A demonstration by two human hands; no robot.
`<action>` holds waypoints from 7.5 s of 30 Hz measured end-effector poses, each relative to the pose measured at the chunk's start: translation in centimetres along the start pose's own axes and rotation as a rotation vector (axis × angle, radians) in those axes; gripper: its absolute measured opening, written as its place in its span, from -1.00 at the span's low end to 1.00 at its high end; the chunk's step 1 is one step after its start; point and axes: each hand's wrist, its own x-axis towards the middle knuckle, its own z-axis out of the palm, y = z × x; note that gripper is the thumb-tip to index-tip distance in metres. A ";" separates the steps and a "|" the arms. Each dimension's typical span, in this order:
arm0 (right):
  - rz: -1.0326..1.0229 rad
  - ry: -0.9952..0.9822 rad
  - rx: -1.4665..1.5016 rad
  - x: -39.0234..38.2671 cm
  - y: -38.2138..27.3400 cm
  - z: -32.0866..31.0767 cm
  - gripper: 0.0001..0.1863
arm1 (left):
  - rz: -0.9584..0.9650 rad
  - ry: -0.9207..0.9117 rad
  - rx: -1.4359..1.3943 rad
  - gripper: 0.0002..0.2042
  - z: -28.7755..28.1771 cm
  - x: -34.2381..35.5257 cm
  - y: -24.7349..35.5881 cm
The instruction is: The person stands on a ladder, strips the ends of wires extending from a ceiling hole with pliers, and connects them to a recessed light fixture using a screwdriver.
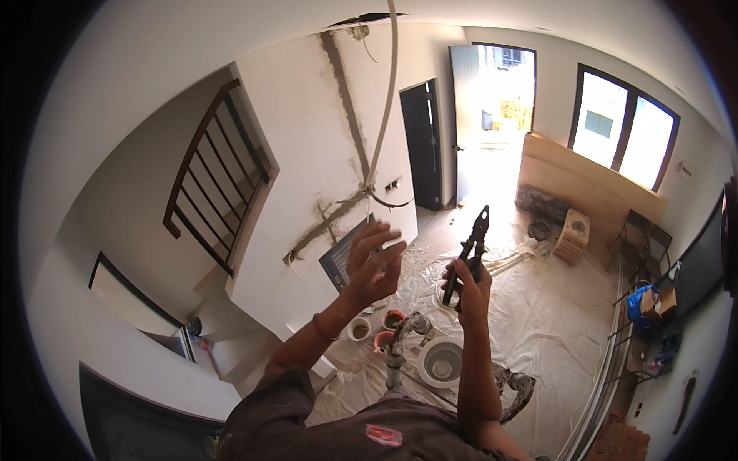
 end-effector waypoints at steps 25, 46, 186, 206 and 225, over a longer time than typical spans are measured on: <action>-0.042 -0.085 -0.192 -6.6 -3.9 -6.6 -0.70 | -0.036 -0.420 -0.351 -0.85 3.1 9.8 2.3; -0.619 -0.111 -0.909 -4.3 -10.9 0.9 -0.81 | -0.465 -0.420 -0.318 -0.92 0.6 10.9 3.6; -0.695 0.319 -0.953 7.8 -2.4 2.3 -0.81 | -0.249 -0.304 0.054 -0.56 9.8 4.3 -2.0; -0.048 0.431 -0.263 -2.4 0.1 -12.1 -0.64 | -0.241 -0.018 -0.238 -0.84 3.9 2.7 -3.9; 0.251 0.597 -1.394 -23.5 16.0 -15.3 -0.53 | -0.828 0.192 -0.431 -0.38 0.2 -5.4 -8.7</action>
